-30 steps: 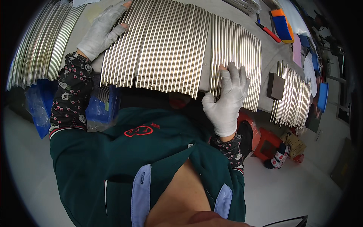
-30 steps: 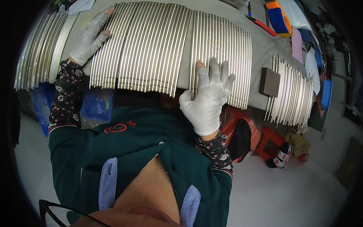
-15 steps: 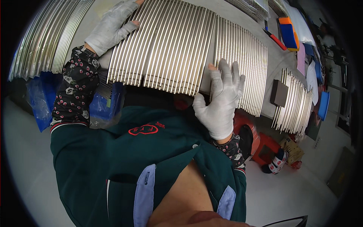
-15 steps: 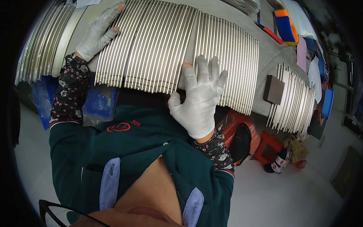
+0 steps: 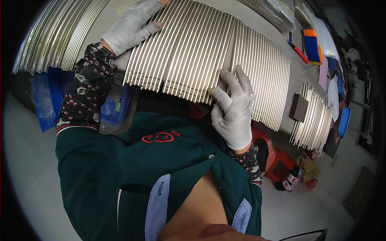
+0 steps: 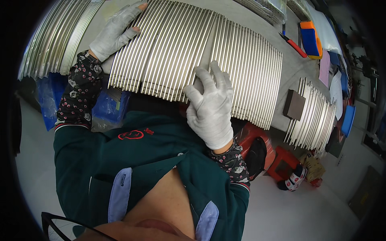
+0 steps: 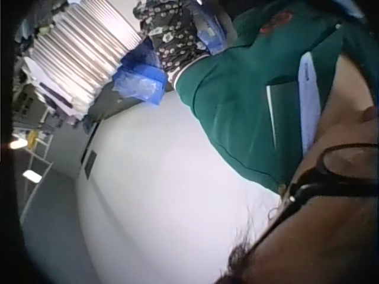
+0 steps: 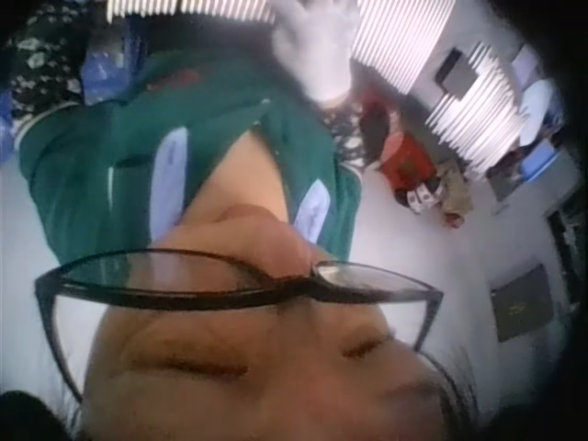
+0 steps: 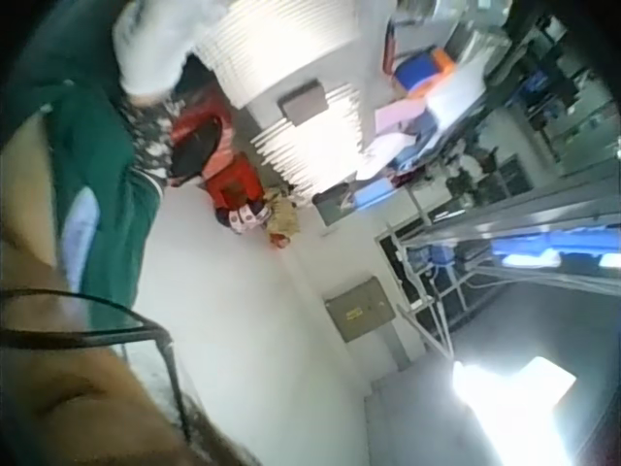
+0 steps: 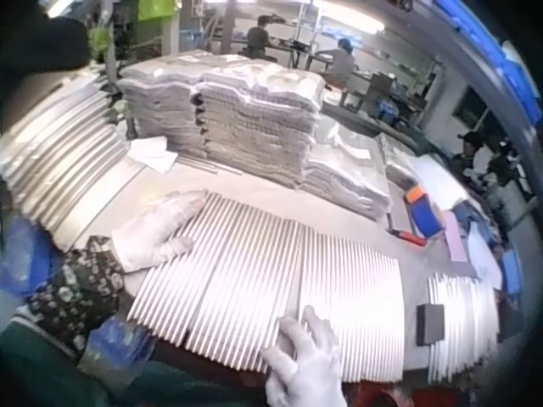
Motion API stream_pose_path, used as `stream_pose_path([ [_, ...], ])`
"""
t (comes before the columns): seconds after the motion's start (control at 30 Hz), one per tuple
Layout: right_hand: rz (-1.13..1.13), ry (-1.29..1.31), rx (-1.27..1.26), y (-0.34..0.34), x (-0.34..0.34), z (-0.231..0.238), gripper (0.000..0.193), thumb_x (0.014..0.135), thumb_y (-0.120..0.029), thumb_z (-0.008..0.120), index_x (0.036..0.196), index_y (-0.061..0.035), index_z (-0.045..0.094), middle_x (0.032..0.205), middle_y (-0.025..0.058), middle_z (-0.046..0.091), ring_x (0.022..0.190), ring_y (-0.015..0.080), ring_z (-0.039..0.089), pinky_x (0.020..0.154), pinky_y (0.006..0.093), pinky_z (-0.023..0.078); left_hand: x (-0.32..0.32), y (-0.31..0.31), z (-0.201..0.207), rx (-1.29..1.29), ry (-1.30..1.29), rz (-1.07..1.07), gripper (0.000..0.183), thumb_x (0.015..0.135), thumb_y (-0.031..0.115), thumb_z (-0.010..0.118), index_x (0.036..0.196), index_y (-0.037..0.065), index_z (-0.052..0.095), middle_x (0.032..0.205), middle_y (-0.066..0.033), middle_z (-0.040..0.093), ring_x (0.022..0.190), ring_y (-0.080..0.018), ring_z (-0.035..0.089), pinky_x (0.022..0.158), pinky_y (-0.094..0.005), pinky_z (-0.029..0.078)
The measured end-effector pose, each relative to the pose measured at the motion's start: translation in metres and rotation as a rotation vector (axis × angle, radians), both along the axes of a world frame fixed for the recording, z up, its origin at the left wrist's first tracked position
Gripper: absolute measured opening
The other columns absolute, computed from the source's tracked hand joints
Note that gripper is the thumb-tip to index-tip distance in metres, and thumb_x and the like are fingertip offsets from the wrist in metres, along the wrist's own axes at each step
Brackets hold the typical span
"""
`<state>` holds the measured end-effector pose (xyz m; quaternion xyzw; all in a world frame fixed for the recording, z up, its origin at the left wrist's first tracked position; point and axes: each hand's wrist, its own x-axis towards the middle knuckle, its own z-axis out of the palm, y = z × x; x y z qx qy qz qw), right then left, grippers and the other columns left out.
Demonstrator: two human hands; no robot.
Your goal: Sort and bundle small metal rods on a fabrication workbench.
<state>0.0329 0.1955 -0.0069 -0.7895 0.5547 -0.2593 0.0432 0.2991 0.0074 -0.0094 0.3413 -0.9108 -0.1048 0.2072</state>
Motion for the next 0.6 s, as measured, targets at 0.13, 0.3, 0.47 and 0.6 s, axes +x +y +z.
stream_pose_path([
  [0.13, 0.106, 0.167, -0.021, -0.008, -0.002, 0.012, 0.024, 0.065, -0.002, 0.068, 0.088, -0.0096, 0.067, 0.113, 0.0069, 0.060, 0.118, 0.0324, 0.052, 0.094, 0.0455, 0.043, 0.005, -0.003, -0.002, -0.018, 0.015, 0.002, 0.065, 0.090, 0.035, 0.056, 0.139, -0.004, 0.039, 0.139, -0.0274, 0.044, 0.130, -0.0422, 0.041, 0.111, -0.0448, 0.031],
  [0.3, 0.158, 0.143, 0.012, -0.005, -0.008, 0.013, 0.024, 0.070, -0.005, 0.068, 0.093, -0.0121, 0.068, 0.102, 0.0047, 0.063, 0.112, 0.0262, 0.056, 0.091, 0.0430, 0.045, 0.007, -0.007, -0.006, -0.050, 0.036, -0.041, 0.065, 0.092, 0.036, 0.054, 0.139, -0.005, 0.038, 0.136, -0.0287, 0.046, 0.128, -0.0434, 0.043, 0.110, -0.0462, 0.032],
  [0.47, 0.170, 0.176, -0.027, -0.007, 0.006, 0.017, 0.020, 0.074, -0.006, 0.065, 0.092, -0.0139, 0.067, 0.098, 0.0052, 0.060, 0.104, 0.0247, 0.057, 0.092, 0.0430, 0.044, 0.013, -0.009, -0.008, -0.093, 0.015, -0.046, 0.061, 0.089, 0.032, 0.058, 0.136, -0.004, 0.041, 0.132, -0.0279, 0.049, 0.123, -0.0438, 0.046, 0.107, -0.0469, 0.036],
  [0.6, 0.205, 0.166, 0.019, -0.011, -0.002, 0.016, 0.024, 0.071, -0.006, 0.065, 0.094, -0.0141, 0.067, 0.099, 0.0054, 0.060, 0.102, 0.0257, 0.057, 0.090, 0.0426, 0.045, 0.012, -0.011, -0.010, -0.105, 0.019, -0.052, 0.062, 0.089, 0.032, 0.059, 0.136, -0.004, 0.041, 0.132, -0.0275, 0.049, 0.123, -0.0434, 0.047, 0.106, -0.0467, 0.037],
])
